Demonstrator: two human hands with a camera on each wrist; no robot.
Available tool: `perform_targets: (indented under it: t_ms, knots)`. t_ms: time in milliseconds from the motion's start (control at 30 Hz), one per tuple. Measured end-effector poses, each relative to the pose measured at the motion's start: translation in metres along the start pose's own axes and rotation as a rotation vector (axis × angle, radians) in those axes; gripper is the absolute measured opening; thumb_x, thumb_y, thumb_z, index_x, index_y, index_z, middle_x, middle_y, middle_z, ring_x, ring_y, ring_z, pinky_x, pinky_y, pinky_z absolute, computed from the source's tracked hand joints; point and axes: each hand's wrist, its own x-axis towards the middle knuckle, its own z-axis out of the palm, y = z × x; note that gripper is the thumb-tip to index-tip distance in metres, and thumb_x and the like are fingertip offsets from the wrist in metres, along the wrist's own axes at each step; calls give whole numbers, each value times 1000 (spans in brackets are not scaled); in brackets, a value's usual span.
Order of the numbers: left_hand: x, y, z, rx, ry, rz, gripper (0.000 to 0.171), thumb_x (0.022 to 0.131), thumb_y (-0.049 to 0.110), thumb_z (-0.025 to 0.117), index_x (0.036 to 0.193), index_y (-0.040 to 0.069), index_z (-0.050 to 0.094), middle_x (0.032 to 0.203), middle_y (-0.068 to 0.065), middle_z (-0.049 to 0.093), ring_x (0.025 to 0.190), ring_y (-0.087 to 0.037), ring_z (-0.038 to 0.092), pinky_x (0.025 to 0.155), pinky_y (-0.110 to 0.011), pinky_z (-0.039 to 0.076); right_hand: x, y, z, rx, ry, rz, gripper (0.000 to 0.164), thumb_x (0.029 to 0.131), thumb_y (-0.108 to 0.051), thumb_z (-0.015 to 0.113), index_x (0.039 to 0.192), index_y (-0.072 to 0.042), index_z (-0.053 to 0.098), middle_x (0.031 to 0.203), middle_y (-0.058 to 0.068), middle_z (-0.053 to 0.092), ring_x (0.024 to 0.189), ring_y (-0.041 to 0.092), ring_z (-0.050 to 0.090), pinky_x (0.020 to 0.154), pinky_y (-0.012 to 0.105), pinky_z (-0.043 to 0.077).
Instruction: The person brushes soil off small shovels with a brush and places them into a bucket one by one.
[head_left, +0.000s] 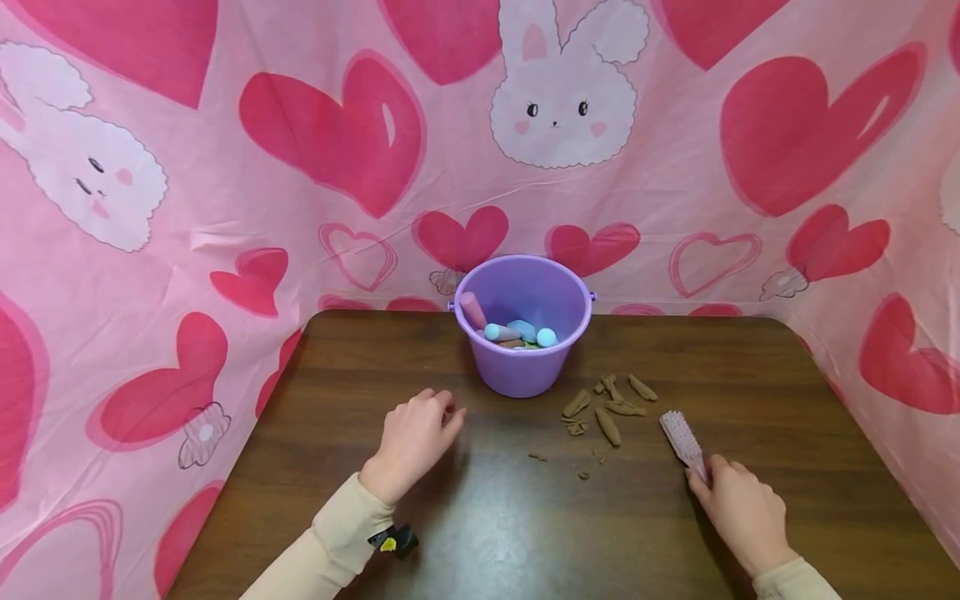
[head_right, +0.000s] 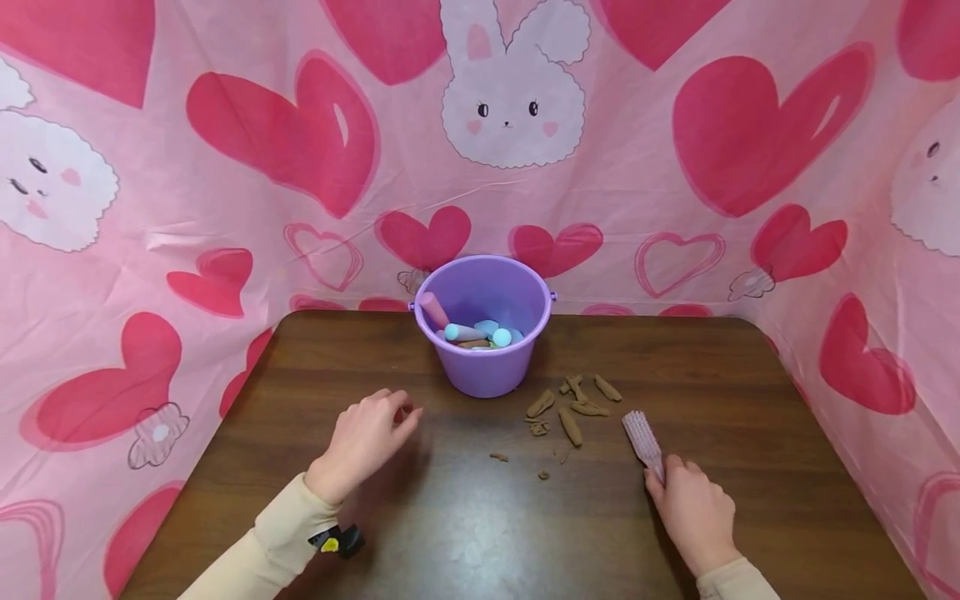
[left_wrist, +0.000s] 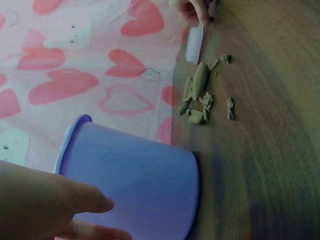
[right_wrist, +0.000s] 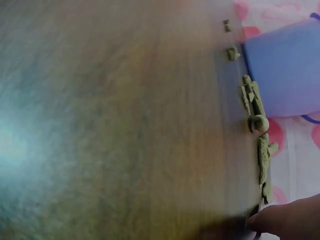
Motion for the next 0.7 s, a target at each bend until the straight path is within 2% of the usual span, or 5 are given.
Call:
perform_targets:
  t_ms: [167,300,467,567,700]
  knots:
    - [-4,-1,4,5,10,-1,20,91,25,80,82,11,69,68,-1,54,53,-21,54,46,-35,42,-1,0,4,-21,16,-25,33,90,-21,78,78,-3,53,61,16,55,48,47,55,39,56,38]
    - [-6,0,7,-34,54,8,15,91,22,80,86,11,71,73,-4,60,56,-21,58,48,-34,45,0,-3,1,-38,4,-21,34,91,-22,77,83,2,55,63,19,55,48,47,55,39,57,39]
    - [-8,-1,13,-98,104,32,10,92,19,79,95,11,74,81,-5,66,64,-20,62,53,-35,50,6,-16,-2,-20,184,-136,33,83,-19,79,86,6,58,68,21,50,43,41,49,41,57,38]
    - [-7,-3,19,-100,106,58,23,93,19,78,113,8,74,95,-9,69,80,-25,66,64,-42,56,20,-33,-4,57,292,-285,23,82,-13,78,87,3,63,75,20,56,51,39,53,50,59,42]
    - [-6,-9,27,-89,73,74,50,95,21,76,141,7,62,131,-20,64,120,-38,60,90,-55,53,38,-61,-3,154,287,-384,21,86,-11,78,101,2,69,99,23,65,86,45,66,74,64,49]
